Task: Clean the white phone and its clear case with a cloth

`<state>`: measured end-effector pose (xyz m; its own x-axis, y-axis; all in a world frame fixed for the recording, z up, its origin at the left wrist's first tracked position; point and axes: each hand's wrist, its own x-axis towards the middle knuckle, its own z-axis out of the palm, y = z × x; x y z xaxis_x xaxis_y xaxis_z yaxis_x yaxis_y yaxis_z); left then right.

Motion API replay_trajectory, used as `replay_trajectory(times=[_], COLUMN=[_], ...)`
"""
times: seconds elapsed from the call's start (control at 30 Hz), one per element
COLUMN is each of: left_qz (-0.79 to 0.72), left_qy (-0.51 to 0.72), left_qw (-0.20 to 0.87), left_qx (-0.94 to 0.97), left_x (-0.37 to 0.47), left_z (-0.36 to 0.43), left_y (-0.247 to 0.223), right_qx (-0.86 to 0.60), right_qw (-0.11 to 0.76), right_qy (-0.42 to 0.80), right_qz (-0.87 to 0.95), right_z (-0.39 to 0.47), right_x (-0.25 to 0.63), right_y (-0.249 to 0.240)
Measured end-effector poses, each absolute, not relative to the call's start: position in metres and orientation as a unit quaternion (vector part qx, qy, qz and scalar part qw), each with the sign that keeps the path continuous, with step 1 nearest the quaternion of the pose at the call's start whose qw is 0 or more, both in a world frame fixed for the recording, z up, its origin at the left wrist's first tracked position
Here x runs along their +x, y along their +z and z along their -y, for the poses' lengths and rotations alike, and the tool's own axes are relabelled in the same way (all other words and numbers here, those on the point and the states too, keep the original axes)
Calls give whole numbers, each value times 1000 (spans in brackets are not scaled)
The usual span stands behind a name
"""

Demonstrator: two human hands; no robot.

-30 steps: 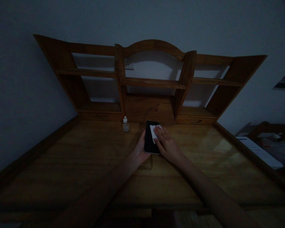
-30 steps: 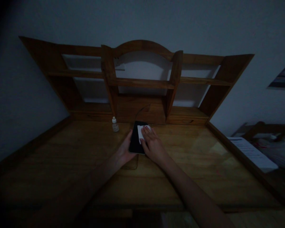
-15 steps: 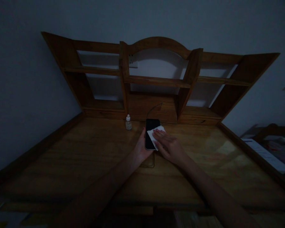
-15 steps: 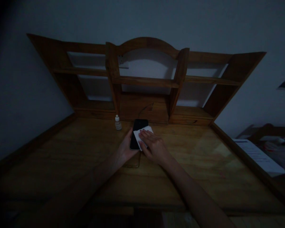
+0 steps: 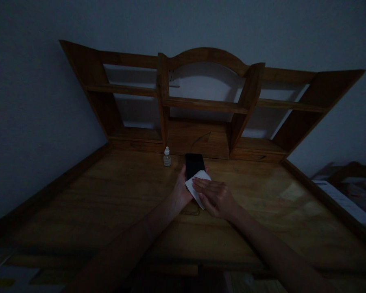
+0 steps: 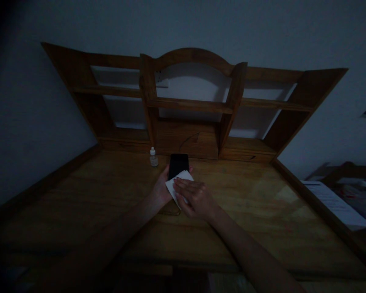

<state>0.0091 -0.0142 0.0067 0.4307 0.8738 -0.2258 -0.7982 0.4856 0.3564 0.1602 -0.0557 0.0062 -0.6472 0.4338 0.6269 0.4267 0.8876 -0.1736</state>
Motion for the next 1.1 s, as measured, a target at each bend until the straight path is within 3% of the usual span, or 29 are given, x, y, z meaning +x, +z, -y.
replay_trajectory(times=[0.23,0.73,1.1], left_qz=[-173,-146,-140], left_qy=[459,520,463], left_qw=[864,832,866], left_qx=[115,128,126], left_x=[7,7,10], left_z=[18,10,10], left_y=[13,3,-1], right_qx=[-209,-189,-230], right_qw=[313,439,304], right_qy=[35,-36,-21], right_qz=[926,877,924], right_z=[60,43,46], right_x=[151,183,167], right_y=[12,9,12])
